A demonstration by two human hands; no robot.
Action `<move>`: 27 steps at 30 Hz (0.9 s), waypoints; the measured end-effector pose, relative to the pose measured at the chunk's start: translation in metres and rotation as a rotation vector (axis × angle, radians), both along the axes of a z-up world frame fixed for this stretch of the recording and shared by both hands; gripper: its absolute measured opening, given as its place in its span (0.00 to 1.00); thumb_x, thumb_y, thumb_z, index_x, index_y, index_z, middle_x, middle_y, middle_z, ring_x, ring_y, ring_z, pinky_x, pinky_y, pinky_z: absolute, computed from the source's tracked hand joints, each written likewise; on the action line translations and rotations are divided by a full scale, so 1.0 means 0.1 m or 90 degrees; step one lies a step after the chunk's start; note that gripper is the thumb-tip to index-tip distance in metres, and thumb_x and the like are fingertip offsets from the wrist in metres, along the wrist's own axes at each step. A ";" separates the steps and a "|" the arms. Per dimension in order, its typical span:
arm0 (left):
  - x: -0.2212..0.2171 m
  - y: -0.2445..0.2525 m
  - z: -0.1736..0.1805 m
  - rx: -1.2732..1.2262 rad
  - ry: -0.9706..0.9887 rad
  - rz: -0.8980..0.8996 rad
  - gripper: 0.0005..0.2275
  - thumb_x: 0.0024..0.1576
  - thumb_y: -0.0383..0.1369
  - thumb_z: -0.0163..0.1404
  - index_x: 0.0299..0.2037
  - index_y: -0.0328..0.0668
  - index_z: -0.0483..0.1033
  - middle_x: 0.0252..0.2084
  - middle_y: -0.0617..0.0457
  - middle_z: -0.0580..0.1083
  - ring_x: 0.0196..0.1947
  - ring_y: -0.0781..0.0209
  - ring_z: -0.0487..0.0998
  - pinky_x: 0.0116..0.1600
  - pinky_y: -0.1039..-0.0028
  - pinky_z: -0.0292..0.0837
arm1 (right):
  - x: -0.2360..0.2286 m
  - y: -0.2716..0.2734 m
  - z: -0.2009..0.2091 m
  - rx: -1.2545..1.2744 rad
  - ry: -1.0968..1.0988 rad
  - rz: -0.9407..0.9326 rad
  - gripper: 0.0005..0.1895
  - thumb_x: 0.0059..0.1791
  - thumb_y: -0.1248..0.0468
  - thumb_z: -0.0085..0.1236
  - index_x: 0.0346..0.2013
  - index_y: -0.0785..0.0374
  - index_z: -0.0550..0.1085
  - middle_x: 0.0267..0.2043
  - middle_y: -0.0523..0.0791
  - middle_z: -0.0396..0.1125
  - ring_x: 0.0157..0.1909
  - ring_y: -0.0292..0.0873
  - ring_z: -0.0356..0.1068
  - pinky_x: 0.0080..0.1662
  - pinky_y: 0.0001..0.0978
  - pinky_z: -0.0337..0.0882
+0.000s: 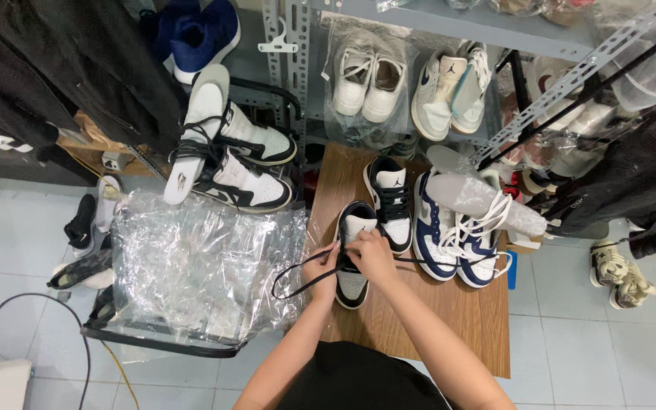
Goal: The person laces a pair of black and white sneakers, places them into a plastic bag, and then removes blue and white patterned inserts from a pair of white sneakers.
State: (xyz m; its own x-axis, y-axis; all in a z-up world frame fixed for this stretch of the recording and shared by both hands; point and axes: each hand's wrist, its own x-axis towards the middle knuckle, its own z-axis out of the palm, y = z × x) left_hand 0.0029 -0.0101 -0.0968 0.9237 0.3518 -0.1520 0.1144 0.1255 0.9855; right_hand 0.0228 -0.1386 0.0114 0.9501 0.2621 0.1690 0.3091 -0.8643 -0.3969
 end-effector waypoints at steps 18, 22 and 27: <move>0.02 0.01 -0.03 -0.236 0.109 -0.037 0.12 0.59 0.34 0.56 0.47 0.33 0.81 0.44 0.52 0.80 0.42 0.66 0.77 0.49 0.76 0.72 | -0.02 0.19 -0.11 -0.026 -0.055 -0.057 0.05 0.39 0.65 0.67 0.29 0.59 0.81 0.35 0.44 0.65 0.45 0.49 0.63 0.43 0.43 0.59; 0.03 -0.02 0.03 -0.030 0.027 -0.077 0.13 0.62 0.36 0.55 0.47 0.30 0.76 0.41 0.46 0.78 0.41 0.60 0.77 0.48 0.72 0.72 | 0.02 0.14 -0.13 -0.045 -0.055 -0.043 0.03 0.39 0.67 0.65 0.27 0.58 0.80 0.35 0.43 0.65 0.46 0.48 0.63 0.44 0.43 0.59; 0.08 0.01 0.22 0.386 0.030 -0.174 0.14 0.65 0.36 0.49 0.52 0.31 0.68 0.47 0.34 0.73 0.46 0.36 0.75 0.49 0.55 0.69 | 0.03 -0.05 -0.03 0.104 -0.026 0.022 0.04 0.41 0.67 0.65 0.27 0.61 0.77 0.36 0.44 0.66 0.47 0.51 0.65 0.48 0.44 0.64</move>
State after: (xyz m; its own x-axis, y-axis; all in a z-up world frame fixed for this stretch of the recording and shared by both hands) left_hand 0.0111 -0.0089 -0.0747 0.9889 0.1421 -0.0436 0.1084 -0.4888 0.8656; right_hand 0.0260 -0.1434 0.0081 0.9327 0.2603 0.2496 0.3557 -0.7779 -0.5180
